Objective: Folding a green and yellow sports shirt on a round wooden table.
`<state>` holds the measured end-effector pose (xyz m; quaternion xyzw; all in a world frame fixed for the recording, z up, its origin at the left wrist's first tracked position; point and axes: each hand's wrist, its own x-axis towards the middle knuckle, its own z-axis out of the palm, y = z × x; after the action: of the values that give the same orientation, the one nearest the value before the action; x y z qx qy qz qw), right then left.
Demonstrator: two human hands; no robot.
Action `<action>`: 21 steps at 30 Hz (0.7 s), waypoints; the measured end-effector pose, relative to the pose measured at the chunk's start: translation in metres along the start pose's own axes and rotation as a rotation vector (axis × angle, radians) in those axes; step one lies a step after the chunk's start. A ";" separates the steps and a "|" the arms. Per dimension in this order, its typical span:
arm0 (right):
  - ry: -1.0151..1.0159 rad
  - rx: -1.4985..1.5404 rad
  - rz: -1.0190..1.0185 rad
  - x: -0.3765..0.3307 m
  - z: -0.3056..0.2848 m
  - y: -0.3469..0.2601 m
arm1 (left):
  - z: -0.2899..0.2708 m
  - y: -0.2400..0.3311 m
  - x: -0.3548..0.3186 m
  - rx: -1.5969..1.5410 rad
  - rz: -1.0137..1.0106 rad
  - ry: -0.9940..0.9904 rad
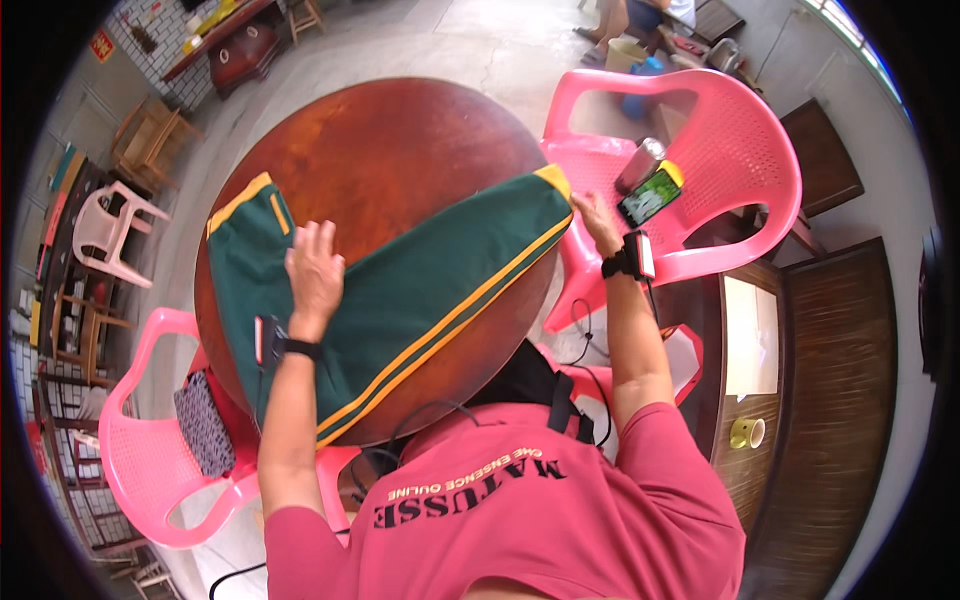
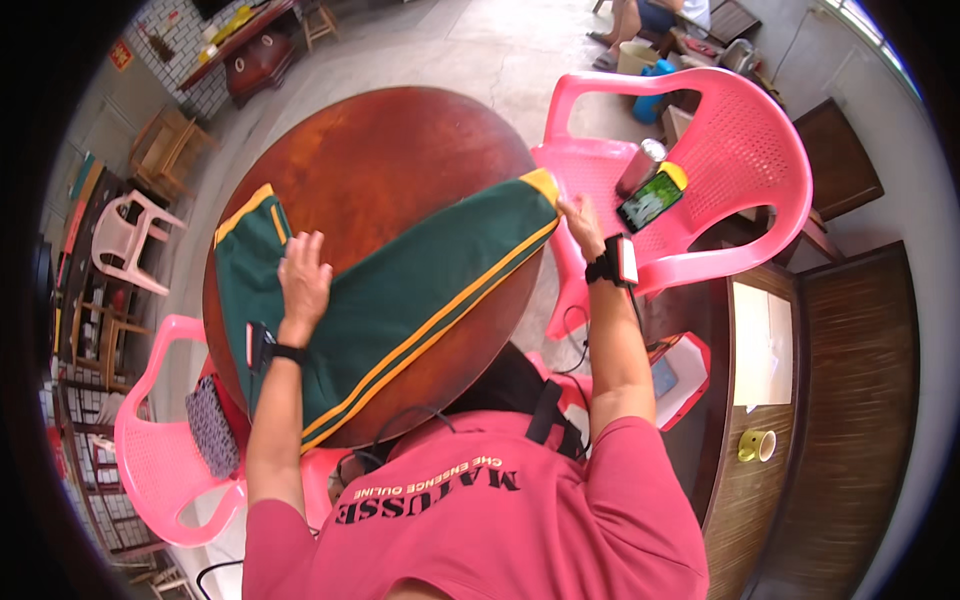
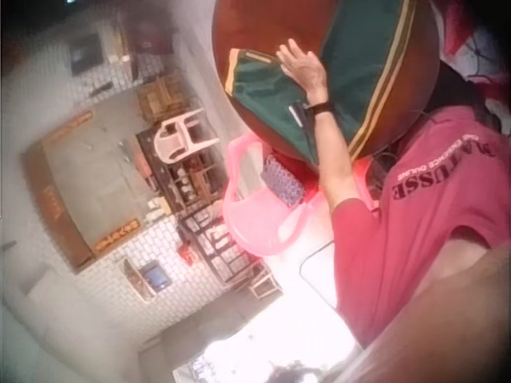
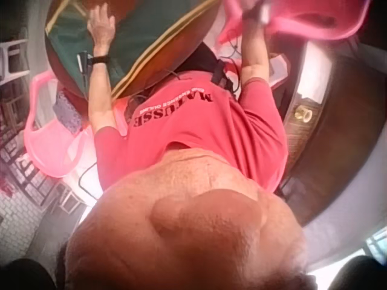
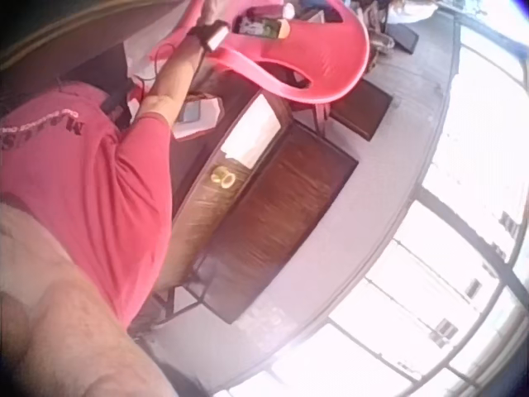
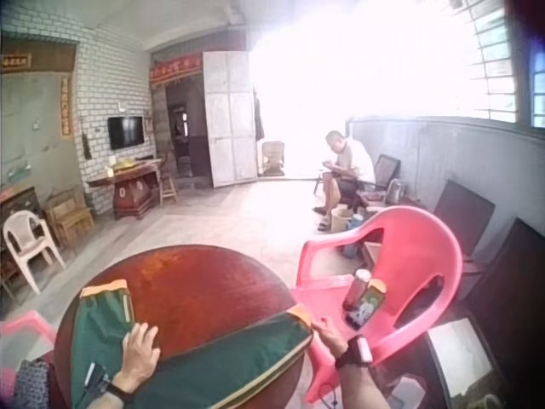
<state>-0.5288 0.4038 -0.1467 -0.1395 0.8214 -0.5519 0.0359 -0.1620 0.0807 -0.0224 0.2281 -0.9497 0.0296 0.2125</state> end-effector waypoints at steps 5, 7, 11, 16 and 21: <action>-0.574 0.724 0.558 -0.020 -0.008 -0.027 | 0.009 0.107 -0.024 -0.225 0.251 -0.136; -0.511 0.721 0.537 -0.013 -0.001 -0.032 | 0.018 0.130 -0.031 -0.263 0.272 -0.207; -0.409 0.821 0.422 -0.014 0.001 -0.043 | 0.022 0.142 -0.028 -0.235 0.282 -0.277; -0.287 0.720 0.207 -0.008 -0.010 -0.072 | 0.028 0.146 -0.025 -0.215 0.283 -0.249; -0.114 0.534 0.239 -0.032 0.002 -0.116 | 0.029 0.143 -0.025 -0.180 0.270 -0.261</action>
<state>-0.4757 0.3698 -0.0447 -0.0585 0.6542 -0.7317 0.1822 -0.2169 0.2142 -0.0536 0.0805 -0.9900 -0.0570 0.1011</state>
